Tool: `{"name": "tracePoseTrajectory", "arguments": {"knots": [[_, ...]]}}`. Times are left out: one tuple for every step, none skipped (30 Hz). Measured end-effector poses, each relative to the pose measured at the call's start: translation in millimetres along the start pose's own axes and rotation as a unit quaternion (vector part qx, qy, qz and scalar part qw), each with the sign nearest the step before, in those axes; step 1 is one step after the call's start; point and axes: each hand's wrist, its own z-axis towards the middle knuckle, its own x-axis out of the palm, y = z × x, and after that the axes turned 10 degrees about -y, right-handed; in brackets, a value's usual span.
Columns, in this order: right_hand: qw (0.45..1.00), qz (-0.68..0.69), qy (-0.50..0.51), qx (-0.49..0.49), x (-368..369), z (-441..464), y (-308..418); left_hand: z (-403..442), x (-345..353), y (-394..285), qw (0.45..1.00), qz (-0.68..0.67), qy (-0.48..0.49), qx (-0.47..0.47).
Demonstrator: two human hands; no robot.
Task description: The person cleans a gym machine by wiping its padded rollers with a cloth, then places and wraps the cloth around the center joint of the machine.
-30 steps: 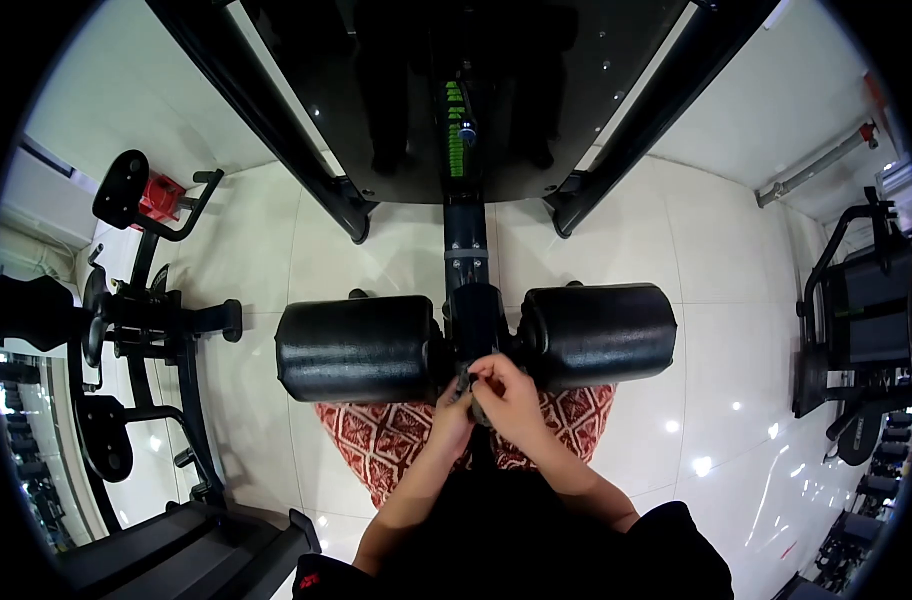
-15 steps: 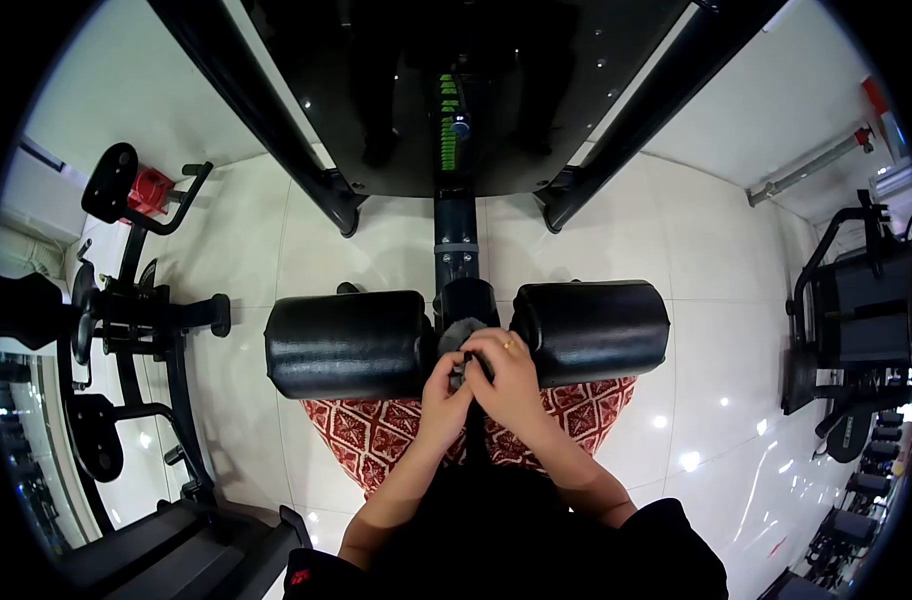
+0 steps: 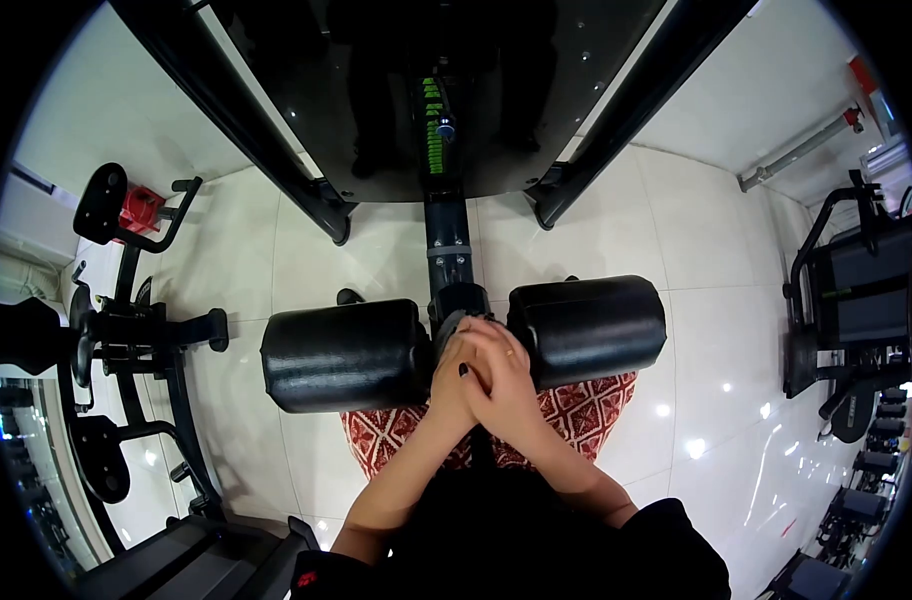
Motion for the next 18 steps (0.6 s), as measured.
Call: {"name": "tracePoseTrajectory", "arguments": {"knots": [[0.996, -0.082, 0.032, -0.031, 2.2, -3.9, -3.2, 0.6, 0.9, -0.5, 0.992, -0.02, -0.09, 0.085], [0.983, -0.163, 0.064, -0.061, 4.1, -6.6, -4.9, 2.6, 19.3, 7.1, 0.992, -0.02, -0.089, 0.084], [0.983, -0.168, 0.063, -0.034, 6.8, -6.0, -4.4, 5.6, 50.9, 22.2, 0.916, 0.352, -0.093, 0.169], [0.983, -0.167, 0.063, -0.034, 8.7, -2.7, -4.7, 13.3, 59.1, 23.6, 0.7, 0.671, -0.084, 0.231], [0.98, -0.183, 0.064, -0.051, 10.5, 1.7, -5.6, 13.5, 59.6, 29.1, 0.699, 0.672, -0.083, 0.231], [0.975, -0.2, 0.065, -0.067, 12.8, 6.3, -6.7, 12.7, 57.3, 36.7, 0.786, 0.574, -0.085, 0.212], [0.976, -0.2, 0.05, -0.073, 17.7, 12.0, -8.6, 14.9, 49.1, 40.6, 0.859, 0.467, -0.088, 0.191], [0.976, -0.2, 0.049, -0.076, 21.8, 18.8, -9.9, 19.0, 39.6, 42.8, 0.917, 0.352, -0.09, 0.166], [0.973, -0.213, 0.074, -0.041, 25.5, 25.1, -10.9, 23.2, 31.6, 43.7, 0.959, 0.23, -0.091, 0.14], [0.969, -0.226, 0.098, -0.006, 28.8, 27.9, -12.4, 28.9, 24.9, 39.9, 0.984, 0.104, -0.09, 0.111], [0.975, -0.212, 0.053, -0.041, 35.0, 26.7, -19.8, 39.5, 0.6, 12.0, 0.933, 0.27, -0.055, 0.232], [0.975, -0.212, 0.052, -0.043, 33.3, 24.5, -17.4, 43.5, -5.8, 3.6, 0.923, 0.296, -0.049, 0.242], [0.973, -0.212, 0.061, -0.062, 30.6, 19.6, -13.4, 40.6, -4.6, 0.7, 0.932, 0.293, -0.053, 0.209], [0.972, -0.211, 0.071, -0.08, 27.5, 13.3, -9.7, 35.6, -4.3, -2.7, 0.939, 0.287, -0.058, 0.179], [0.973, -0.197, 0.087, -0.083, 22.9, 5.9, -7.6, 28.9, -1.4, -5.0, 0.949, 0.271, -0.066, 0.146], [0.971, -0.194, 0.121, -0.067, 17.6, -3.0, -4.7, 20.2, -0.8, -9.9, 0.957, 0.256, -0.072, 0.114], [0.971, -0.193, 0.125, -0.069, 15.0, -10.2, -1.5, 12.2, -0.2, -14.6, 0.965, 0.236, -0.075, 0.085], [0.97, -0.192, 0.129, -0.069, 13.0, -15.5, 0.5, 6.3, -0.4, -18.1, 0.97, 0.22, -0.079, 0.066]]}}
